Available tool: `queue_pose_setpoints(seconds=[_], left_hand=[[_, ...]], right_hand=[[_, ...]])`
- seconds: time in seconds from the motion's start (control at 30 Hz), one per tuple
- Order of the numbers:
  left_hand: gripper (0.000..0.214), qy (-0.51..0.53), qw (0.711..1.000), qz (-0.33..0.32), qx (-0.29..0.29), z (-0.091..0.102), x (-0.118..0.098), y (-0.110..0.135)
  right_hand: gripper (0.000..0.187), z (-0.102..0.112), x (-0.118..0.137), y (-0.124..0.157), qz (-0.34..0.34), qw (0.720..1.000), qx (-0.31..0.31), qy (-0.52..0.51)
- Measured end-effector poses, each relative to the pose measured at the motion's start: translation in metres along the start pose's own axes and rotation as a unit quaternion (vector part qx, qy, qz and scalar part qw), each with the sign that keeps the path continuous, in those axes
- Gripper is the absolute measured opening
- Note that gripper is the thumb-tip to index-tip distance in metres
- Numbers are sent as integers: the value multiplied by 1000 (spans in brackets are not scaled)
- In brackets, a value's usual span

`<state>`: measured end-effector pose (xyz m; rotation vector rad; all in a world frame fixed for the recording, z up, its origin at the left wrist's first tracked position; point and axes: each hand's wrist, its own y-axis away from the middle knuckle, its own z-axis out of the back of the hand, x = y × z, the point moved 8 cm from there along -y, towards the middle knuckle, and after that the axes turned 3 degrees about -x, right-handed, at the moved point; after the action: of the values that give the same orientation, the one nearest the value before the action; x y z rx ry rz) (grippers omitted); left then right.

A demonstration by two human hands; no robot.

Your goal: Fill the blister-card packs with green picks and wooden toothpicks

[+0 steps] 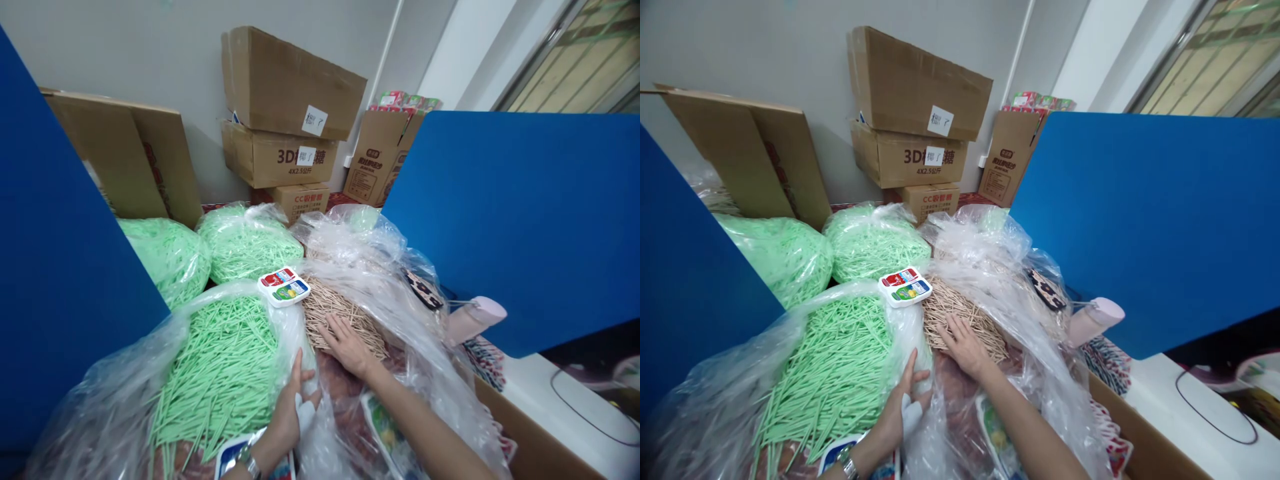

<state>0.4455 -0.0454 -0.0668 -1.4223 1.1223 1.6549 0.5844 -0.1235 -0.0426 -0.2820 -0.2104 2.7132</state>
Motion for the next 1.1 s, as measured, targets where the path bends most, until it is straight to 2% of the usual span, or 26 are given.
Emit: queue_pose_setpoints(seconds=[0.17,0.33,0.43,0.5,0.57,0.63,0.67,0.77,0.93,1.1], left_hand=[[87,-16,1000,-1,18,0,-3,2],[88,-21,1000,-6,17,0,-2,1],[90,-14,1000,-2,17,-1,-1,1],[90,-11,1000,-3,23,-2,-1,1],[89,-11,1000,-3,28,-3,-2,2],[89,-15,1000,-1,25,-2,-2,2],[89,-17,1000,-1,22,-1,-2,2],[88,-23,1000,-2,12,1,-2,1],[86,-12,1000,-6,18,0,2,1],[84,-4,1000,-8,25,-1,7,0]], right_hand=[[77,11,2,4,1,1000,-4,-14],[64,7,3,1,-17,999,21,-18],[59,18,1,3,-9,999,-12,-40],[49,35,-15,10,-69,992,-83,-62],[43,50,-45,25,-200,961,-168,-93],[41,54,-71,39,-298,923,-207,-132],[39,53,-79,41,-315,915,-205,-148],[32,55,-88,33,-299,921,-180,-173],[35,70,-84,18,-299,916,-187,-190],[31,58,-72,14,-288,925,-157,-191]])
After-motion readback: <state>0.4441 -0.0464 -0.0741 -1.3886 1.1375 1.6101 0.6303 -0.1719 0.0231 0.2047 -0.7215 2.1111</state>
